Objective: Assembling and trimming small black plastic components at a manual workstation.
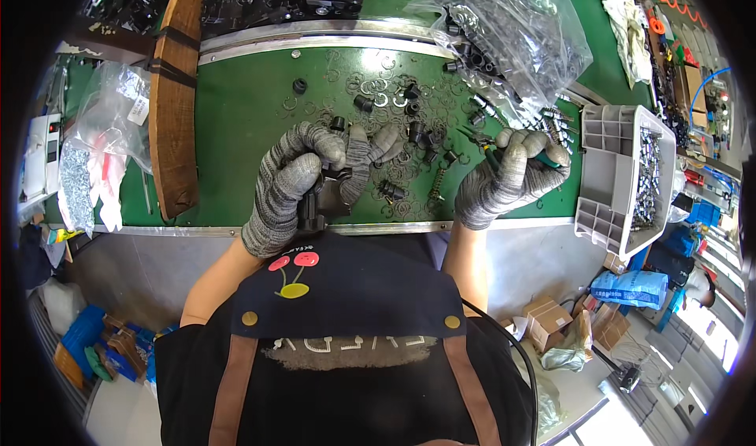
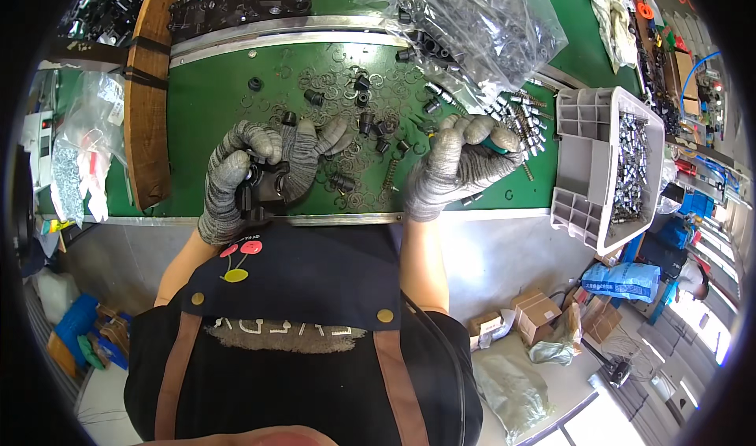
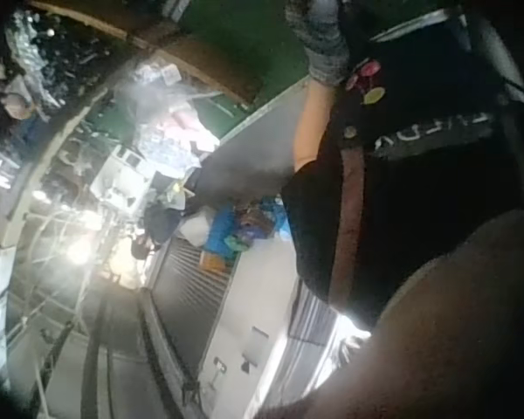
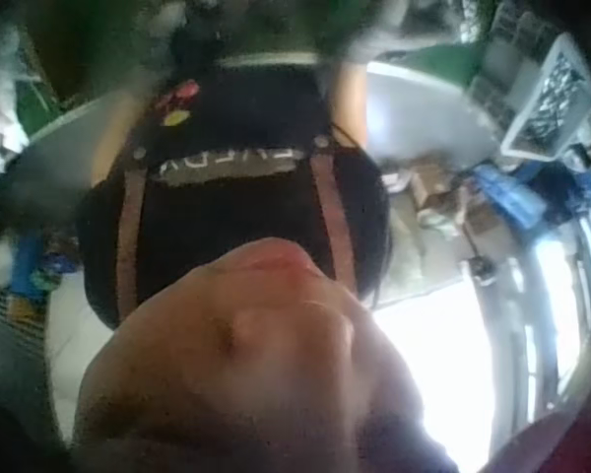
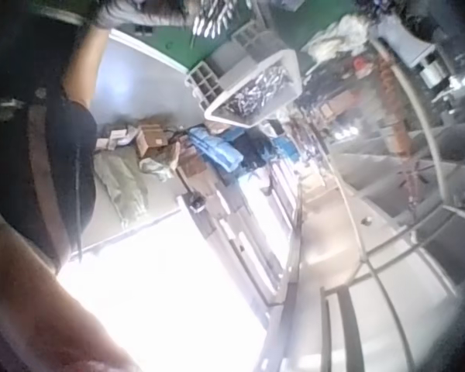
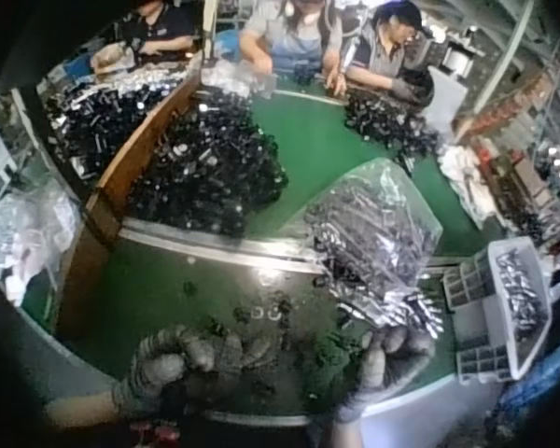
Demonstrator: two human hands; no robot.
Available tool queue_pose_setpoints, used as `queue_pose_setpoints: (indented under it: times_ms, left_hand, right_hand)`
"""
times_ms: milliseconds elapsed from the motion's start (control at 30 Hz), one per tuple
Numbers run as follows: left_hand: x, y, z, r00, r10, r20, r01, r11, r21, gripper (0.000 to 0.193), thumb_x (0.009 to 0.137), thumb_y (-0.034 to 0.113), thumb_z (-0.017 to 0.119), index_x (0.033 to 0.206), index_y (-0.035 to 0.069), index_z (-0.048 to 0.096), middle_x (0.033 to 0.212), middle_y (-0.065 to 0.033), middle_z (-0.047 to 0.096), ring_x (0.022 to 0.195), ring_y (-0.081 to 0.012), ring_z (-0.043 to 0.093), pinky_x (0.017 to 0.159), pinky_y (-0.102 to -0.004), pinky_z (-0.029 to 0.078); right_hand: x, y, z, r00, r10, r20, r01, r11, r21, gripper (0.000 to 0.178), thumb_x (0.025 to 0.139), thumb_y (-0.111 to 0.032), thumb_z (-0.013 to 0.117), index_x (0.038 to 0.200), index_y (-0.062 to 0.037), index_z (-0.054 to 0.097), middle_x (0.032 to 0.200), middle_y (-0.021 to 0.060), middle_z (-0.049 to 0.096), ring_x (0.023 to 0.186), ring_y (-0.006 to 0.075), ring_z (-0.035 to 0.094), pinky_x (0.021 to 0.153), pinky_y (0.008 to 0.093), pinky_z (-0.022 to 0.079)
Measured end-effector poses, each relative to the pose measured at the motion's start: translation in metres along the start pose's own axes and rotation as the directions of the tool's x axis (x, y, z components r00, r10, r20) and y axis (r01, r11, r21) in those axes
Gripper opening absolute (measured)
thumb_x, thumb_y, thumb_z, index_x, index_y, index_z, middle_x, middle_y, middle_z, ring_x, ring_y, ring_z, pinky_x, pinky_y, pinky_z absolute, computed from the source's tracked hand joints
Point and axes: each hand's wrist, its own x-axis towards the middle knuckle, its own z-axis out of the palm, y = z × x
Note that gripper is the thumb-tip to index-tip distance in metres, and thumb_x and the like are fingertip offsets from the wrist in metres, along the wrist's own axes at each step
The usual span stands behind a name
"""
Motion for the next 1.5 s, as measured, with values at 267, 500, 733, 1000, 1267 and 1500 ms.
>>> queue_pose_setpoints:
  times_ms: [267,500,733,1000,1267,1500]
  left_hand:
    - [0.002,0.003,0.000,0.999,-0.038,-0.014,0.038,0.999,-0.037,0.036,0.090,0.035,0.068,0.100,0.002,0.057,0.095,-0.0067,0.054,0.091,-0.0152,0.050,0.087,-0.0296,0.043]
    - [0.001,0.004,-0.002,0.999,-0.037,-0.031,0.037,0.999,-0.004,0.036,0.091,0.036,0.067,0.101,0.003,0.058,0.097,-0.0069,0.056,0.091,-0.0148,0.051,0.088,-0.0293,0.043]
    - [0.001,-0.005,-0.006,0.999,0.049,-0.013,-0.050,0.998,-0.036,0.040,0.092,0.039,0.066,0.110,0.005,0.059,0.101,-0.0066,0.059,0.095,-0.0144,0.055,0.091,-0.0290,0.045]
    - [0.002,-0.007,-0.006,0.988,0.116,0.100,-0.099,0.982,-0.161,0.024,0.096,0.023,0.057,0.113,0.006,0.058,0.103,-0.0032,0.059,0.099,-0.0121,0.055,0.094,-0.0287,0.044]
    - [-0.008,0.005,-0.006,0.998,0.022,0.056,-0.022,1.000,0.006,0.026,0.095,0.023,0.059,0.115,0.007,0.055,0.103,-0.0015,0.058,0.099,-0.0099,0.054,0.093,-0.0271,0.044]
    - [-0.007,0.009,-0.006,0.991,0.083,0.104,-0.091,0.993,0.069,0.029,0.093,0.022,0.061,0.116,0.007,0.053,0.102,-0.0008,0.056,0.097,-0.0090,0.053,0.093,-0.0262,0.044]
  right_hand:
    - [-0.001,0.017,-0.007,0.999,-0.018,0.049,0.017,1.000,0.010,0.041,0.084,0.001,0.073,0.113,-0.0114,0.048,0.089,0.0019,0.049,0.076,0.0125,0.050,0.071,0.0309,0.049]
    - [-0.004,0.018,0.003,1.000,-0.018,-0.026,0.015,0.995,-0.101,0.036,0.085,-0.001,0.072,0.110,-0.0109,0.048,0.088,0.0024,0.050,0.074,0.0120,0.049,0.066,0.0288,0.046]
    - [0.038,-0.021,0.035,0.939,0.083,0.333,-0.158,0.965,0.207,0.022,0.091,-0.017,0.066,0.109,-0.0098,0.055,0.084,0.0012,0.045,0.067,0.0105,0.041,0.059,0.0250,0.036]
    - [0.017,-0.076,0.123,0.604,0.322,0.729,-0.682,0.682,0.264,0.043,0.093,-0.025,0.065,0.129,-0.0068,0.050,0.089,0.0019,0.043,0.077,0.0110,0.041,0.067,0.0256,0.039]
    - [-0.003,-0.077,0.147,0.583,0.356,0.730,-0.586,0.807,0.075,0.050,0.090,-0.029,0.070,0.129,-0.0060,0.048,0.091,0.0031,0.045,0.077,0.0108,0.042,0.067,0.0248,0.039]
    - [-0.012,-0.085,0.146,0.535,0.413,0.737,-0.612,0.791,0.002,0.052,0.088,-0.029,0.074,0.126,-0.0062,0.048,0.091,0.0036,0.046,0.076,0.0105,0.042,0.065,0.0252,0.039]
